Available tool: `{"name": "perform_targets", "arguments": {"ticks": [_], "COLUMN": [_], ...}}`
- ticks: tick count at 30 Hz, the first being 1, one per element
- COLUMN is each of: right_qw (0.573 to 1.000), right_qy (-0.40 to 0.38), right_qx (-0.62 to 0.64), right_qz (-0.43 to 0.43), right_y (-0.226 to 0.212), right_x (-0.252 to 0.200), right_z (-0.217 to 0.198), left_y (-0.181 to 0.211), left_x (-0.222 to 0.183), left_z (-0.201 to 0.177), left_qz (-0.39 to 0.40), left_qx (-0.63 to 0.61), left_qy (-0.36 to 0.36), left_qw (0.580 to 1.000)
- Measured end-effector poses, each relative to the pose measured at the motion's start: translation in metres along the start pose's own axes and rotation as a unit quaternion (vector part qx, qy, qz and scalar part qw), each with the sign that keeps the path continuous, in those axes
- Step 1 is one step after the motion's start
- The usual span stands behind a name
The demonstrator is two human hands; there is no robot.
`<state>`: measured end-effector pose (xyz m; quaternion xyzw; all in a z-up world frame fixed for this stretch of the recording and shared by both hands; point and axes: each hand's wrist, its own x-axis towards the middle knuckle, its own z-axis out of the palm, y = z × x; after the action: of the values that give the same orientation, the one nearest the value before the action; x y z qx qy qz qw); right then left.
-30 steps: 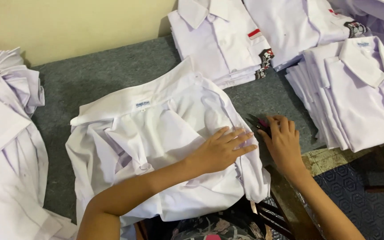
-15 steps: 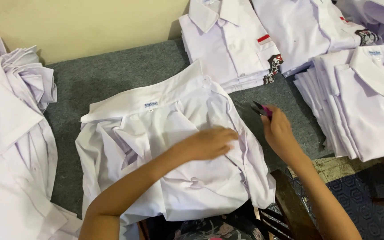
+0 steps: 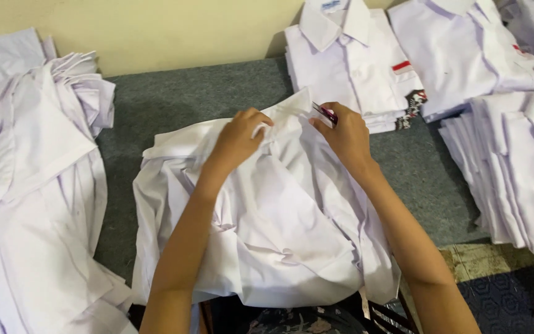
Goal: Folding a white shirt and using thread snips to trim loose threads during quality control.
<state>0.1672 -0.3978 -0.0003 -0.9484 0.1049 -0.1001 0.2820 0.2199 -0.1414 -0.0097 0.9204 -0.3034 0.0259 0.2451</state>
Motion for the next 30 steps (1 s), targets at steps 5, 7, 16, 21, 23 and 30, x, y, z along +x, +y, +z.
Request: {"name": "perform_targets", "arguments": {"ticks": [5,7,16,21,23,30], "right_qw": [0.998,0.997,0.997,0.974,0.973,0.989], "right_qy": [-0.016,-0.015,0.002,0.083,0.083,0.089], "right_qx": [-0.044,-0.059,0.049,0.179,0.194,0.077], "right_qz": [-0.029,-0.036,-0.062,-0.11,-0.097,-0.093], "right_y": [-0.013,-0.014,0.012,0.041,0.036,0.025], "right_x": [0.019,0.022,0.036,0.047,0.047,0.054], "right_z": [0.019,0.022,0.027,0.034,0.027,0.023], "left_y": [-0.083,-0.113,-0.096,-0.111,-0.116,-0.137], "left_x": [-0.046,-0.074,-0.137,-0.119,-0.116,-0.106], "left_z": [-0.041,-0.058,-0.106,-0.094,-0.096,-0.098], "left_qz": [-0.131,-0.19,-0.395,-0.214,-0.197,-0.17], "left_qx": [0.106,0.168,-0.108,-0.212,-0.187,-0.047], "left_qy": [0.07,0.083,-0.001,0.197,0.253,0.381], "left_qw": [0.983,0.964,0.912,0.933,0.928,0.907]}}
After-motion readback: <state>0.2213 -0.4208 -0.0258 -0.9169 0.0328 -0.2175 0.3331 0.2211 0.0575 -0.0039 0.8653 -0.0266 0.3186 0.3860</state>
